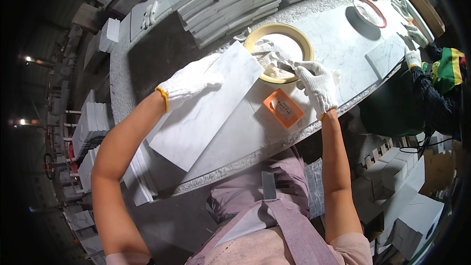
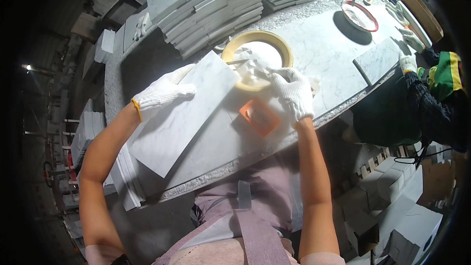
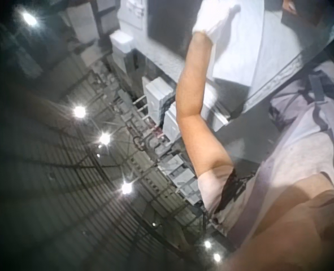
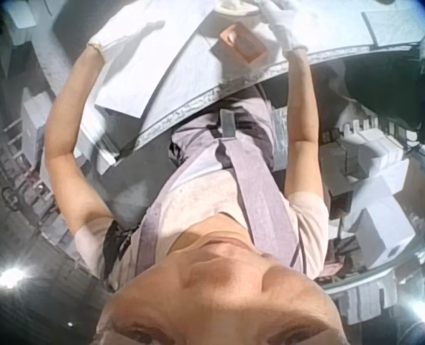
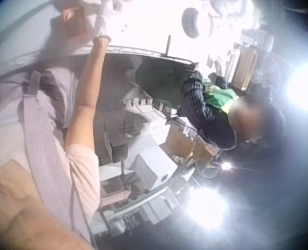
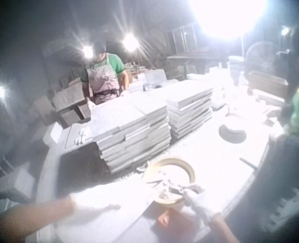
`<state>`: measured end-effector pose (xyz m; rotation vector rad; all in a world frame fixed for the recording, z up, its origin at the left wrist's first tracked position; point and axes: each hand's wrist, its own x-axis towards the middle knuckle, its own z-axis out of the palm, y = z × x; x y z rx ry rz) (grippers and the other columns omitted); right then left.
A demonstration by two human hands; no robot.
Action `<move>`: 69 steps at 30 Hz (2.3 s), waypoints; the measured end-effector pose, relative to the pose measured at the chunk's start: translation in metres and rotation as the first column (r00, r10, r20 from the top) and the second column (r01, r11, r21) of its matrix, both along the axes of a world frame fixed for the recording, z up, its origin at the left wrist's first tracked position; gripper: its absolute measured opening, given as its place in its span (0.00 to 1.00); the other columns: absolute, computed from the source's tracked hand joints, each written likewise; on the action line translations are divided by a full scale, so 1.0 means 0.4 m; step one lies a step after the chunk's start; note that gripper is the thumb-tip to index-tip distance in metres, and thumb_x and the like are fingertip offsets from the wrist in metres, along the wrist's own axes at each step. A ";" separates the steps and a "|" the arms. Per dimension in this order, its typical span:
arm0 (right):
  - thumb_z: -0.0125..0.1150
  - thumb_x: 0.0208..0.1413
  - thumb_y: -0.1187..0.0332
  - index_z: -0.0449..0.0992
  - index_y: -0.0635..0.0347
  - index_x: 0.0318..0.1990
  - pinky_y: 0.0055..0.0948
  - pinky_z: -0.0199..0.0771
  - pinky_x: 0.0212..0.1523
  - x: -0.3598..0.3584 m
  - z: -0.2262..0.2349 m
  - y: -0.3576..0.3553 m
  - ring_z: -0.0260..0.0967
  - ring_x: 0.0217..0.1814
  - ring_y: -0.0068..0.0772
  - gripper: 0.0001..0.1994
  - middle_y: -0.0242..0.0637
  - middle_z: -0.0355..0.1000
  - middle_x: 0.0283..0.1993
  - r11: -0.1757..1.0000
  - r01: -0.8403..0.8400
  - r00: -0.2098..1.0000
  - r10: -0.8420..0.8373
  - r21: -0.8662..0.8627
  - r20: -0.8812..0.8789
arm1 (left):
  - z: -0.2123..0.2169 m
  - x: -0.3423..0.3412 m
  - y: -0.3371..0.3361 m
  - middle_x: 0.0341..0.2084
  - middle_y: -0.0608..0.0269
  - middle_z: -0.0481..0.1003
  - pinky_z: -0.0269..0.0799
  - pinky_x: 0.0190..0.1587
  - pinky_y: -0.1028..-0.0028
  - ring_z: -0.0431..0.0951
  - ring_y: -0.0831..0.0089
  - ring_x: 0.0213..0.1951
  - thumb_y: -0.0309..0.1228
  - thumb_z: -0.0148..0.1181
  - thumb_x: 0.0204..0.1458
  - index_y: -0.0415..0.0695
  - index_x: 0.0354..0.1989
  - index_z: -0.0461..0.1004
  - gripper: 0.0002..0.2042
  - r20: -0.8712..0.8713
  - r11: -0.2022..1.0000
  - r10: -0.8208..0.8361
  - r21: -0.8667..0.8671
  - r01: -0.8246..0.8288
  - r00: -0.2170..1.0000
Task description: The person applies a white paste to the edges of rectangular tiles using a small spatula, then smooths the edges with a sponge. The person repeats this process on multiple tiles, stacking the finished pieces on the table.
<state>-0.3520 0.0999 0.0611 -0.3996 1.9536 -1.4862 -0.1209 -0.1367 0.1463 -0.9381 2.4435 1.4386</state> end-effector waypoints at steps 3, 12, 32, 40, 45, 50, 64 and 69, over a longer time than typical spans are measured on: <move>0.66 0.66 0.64 0.83 0.63 0.54 0.18 0.73 0.30 0.006 0.029 -0.011 0.77 0.30 0.18 0.15 0.33 0.82 0.37 0.991 0.038 0.995 -0.025 -0.130 0.098 | 0.015 -0.031 -0.011 0.67 0.61 0.71 0.67 0.66 0.74 0.72 0.76 0.64 0.31 0.68 0.57 0.38 0.77 0.61 0.38 0.057 0.997 -0.077 -0.028 0.078 0.995; 0.68 0.66 0.66 0.84 0.61 0.55 0.19 0.79 0.34 0.035 0.021 -0.052 0.80 0.34 0.20 0.14 0.35 0.83 0.42 0.992 -0.070 0.929 0.025 -0.108 -0.370 | 0.076 -0.097 -0.015 0.64 0.63 0.74 0.67 0.66 0.74 0.73 0.77 0.62 0.28 0.70 0.54 0.39 0.76 0.62 0.39 0.122 0.988 -0.110 0.124 0.095 0.986; 0.68 0.64 0.70 0.84 0.58 0.54 0.25 0.80 0.50 0.072 -0.064 0.074 0.82 0.46 0.24 0.13 0.37 0.84 0.49 0.985 0.108 0.918 -0.152 -0.138 -0.366 | 0.091 0.013 0.110 0.19 0.69 0.63 0.68 0.18 0.70 0.69 0.71 0.18 0.45 0.65 0.59 0.64 0.77 0.64 0.35 0.332 -0.090 -0.511 -0.938 0.335 0.793; 0.67 0.67 0.72 0.83 0.62 0.54 0.21 0.77 0.34 0.077 -0.090 0.084 0.77 0.31 0.17 0.11 0.32 0.81 0.39 0.978 0.070 0.872 -0.156 -0.197 -0.464 | 0.077 0.072 0.076 0.27 0.65 0.72 0.74 0.25 0.66 0.77 0.67 0.26 0.39 0.67 0.60 0.60 0.62 0.78 0.20 0.305 -0.165 -0.621 -0.951 0.260 0.722; 0.67 0.66 0.72 0.83 0.62 0.54 0.20 0.78 0.34 0.076 -0.095 0.086 0.77 0.31 0.18 0.12 0.32 0.81 0.39 0.982 0.081 0.846 -0.159 -0.173 -0.509 | 0.074 0.086 0.085 0.28 0.61 0.77 0.77 0.29 0.65 0.80 0.63 0.28 0.43 0.69 0.60 0.45 0.44 0.82 0.15 0.225 -0.086 -0.657 -0.971 0.225 0.719; 0.69 0.65 0.70 0.83 0.61 0.55 0.20 0.78 0.34 0.073 -0.072 0.070 0.78 0.31 0.18 0.12 0.33 0.82 0.38 0.987 0.056 0.854 -0.124 -0.148 -0.506 | 0.074 0.102 0.069 0.29 0.60 0.78 0.77 0.30 0.66 0.81 0.63 0.30 0.44 0.69 0.59 0.43 0.44 0.82 0.16 0.183 0.010 -0.616 -0.971 0.240 0.766; 0.65 0.67 0.64 0.84 0.63 0.52 0.20 0.73 0.30 0.030 -0.025 -0.001 0.75 0.29 0.18 0.14 0.32 0.81 0.34 0.999 -0.041 0.992 0.038 -0.023 -0.118 | 0.077 0.050 0.024 0.29 0.67 0.73 0.77 0.27 0.66 0.78 0.65 0.30 0.39 0.66 0.57 0.76 0.65 0.77 0.25 0.319 -0.204 -0.644 -0.948 0.246 0.695; 0.66 0.64 0.64 0.84 0.65 0.53 0.23 0.79 0.43 0.034 0.047 0.006 0.78 0.40 0.20 0.16 0.37 0.83 0.47 0.979 -0.112 0.980 0.137 -0.169 0.144 | 0.071 0.007 0.028 0.31 0.65 0.77 0.79 0.29 0.66 0.80 0.65 0.30 0.43 0.67 0.58 0.75 0.61 0.80 0.21 0.259 -0.148 -0.658 -0.965 0.216 0.707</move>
